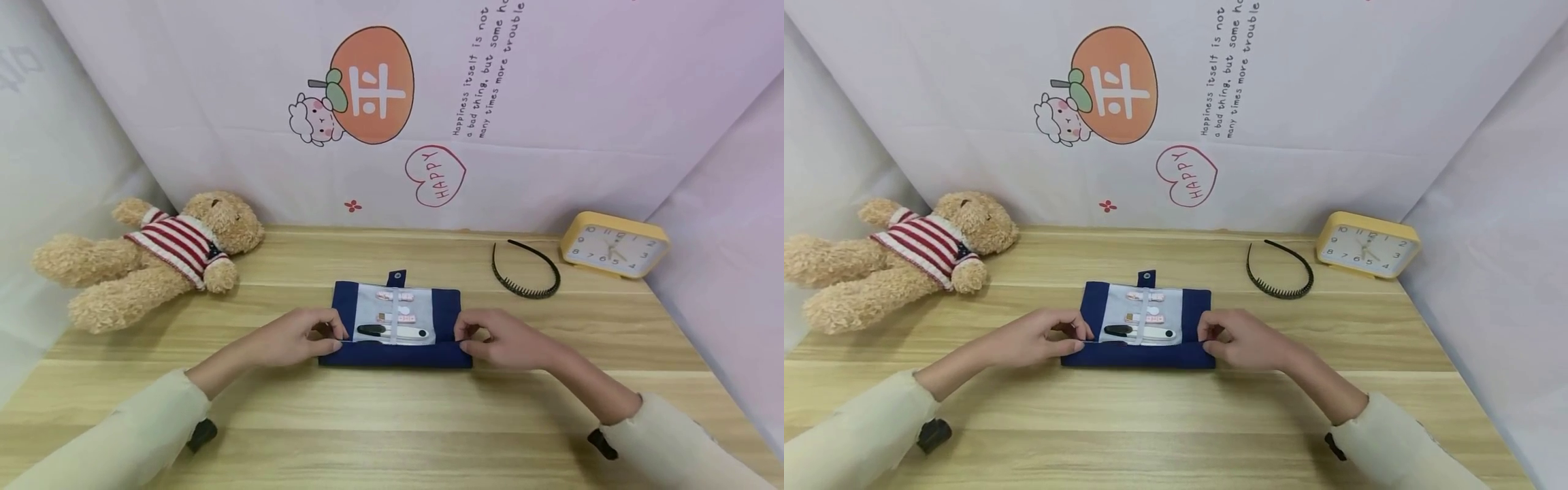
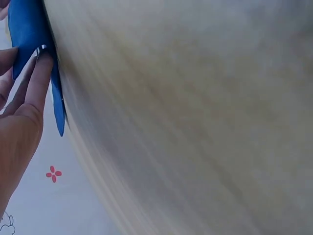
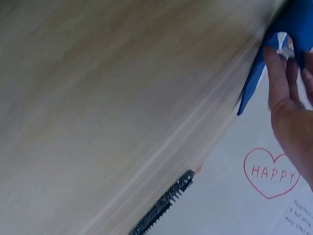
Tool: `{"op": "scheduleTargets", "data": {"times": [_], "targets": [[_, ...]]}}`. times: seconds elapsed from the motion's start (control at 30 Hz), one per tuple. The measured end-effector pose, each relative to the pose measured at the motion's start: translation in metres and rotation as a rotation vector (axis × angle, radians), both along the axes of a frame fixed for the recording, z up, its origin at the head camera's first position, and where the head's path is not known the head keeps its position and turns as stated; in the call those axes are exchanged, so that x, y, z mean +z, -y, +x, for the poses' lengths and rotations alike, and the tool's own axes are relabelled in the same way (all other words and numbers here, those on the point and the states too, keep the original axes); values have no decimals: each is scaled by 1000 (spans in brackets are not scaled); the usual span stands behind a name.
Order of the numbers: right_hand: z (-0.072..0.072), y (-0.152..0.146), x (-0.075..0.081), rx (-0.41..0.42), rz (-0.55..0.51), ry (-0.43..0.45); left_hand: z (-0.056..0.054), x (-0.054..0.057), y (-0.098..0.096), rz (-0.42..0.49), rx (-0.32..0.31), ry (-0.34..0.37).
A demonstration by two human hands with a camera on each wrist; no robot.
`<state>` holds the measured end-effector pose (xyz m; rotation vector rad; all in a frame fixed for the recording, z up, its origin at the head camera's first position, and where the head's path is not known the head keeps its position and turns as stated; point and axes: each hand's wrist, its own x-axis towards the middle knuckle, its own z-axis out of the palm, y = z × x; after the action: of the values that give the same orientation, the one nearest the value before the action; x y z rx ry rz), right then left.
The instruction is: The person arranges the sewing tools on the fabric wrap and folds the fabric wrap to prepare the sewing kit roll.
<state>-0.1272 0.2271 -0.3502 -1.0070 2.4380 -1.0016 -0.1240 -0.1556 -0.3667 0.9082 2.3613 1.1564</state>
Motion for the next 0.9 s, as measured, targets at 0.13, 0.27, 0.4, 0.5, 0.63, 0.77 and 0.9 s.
{"op": "scheduleTargets", "data": {"times": [0.13, 0.27, 0.4, 0.5, 0.63, 0.77, 0.9], "targets": [[-2, 3, -1, -60, 28, -3, -3, -2, -1, 15, 21, 20], [-3, 6, 1, -99, 47, 21, -5, -3, -4, -13, 36, -4], [-4, 9, 2, -111, 48, 20, -3, 1, -11, -83, 51, -105], [-6, 10, 3, -118, 58, 25, 4, 8, -21, -155, 25, -323], [-7, 9, 2, -147, 76, 58, 13, 15, -39, -213, -121, -660], [-8, 8, 1, -159, 82, 82, 20, 13, -52, -261, -294, -805], [-9, 9, 0, -136, 81, 77, 23, 9, -55, -289, -303, -831]]}}
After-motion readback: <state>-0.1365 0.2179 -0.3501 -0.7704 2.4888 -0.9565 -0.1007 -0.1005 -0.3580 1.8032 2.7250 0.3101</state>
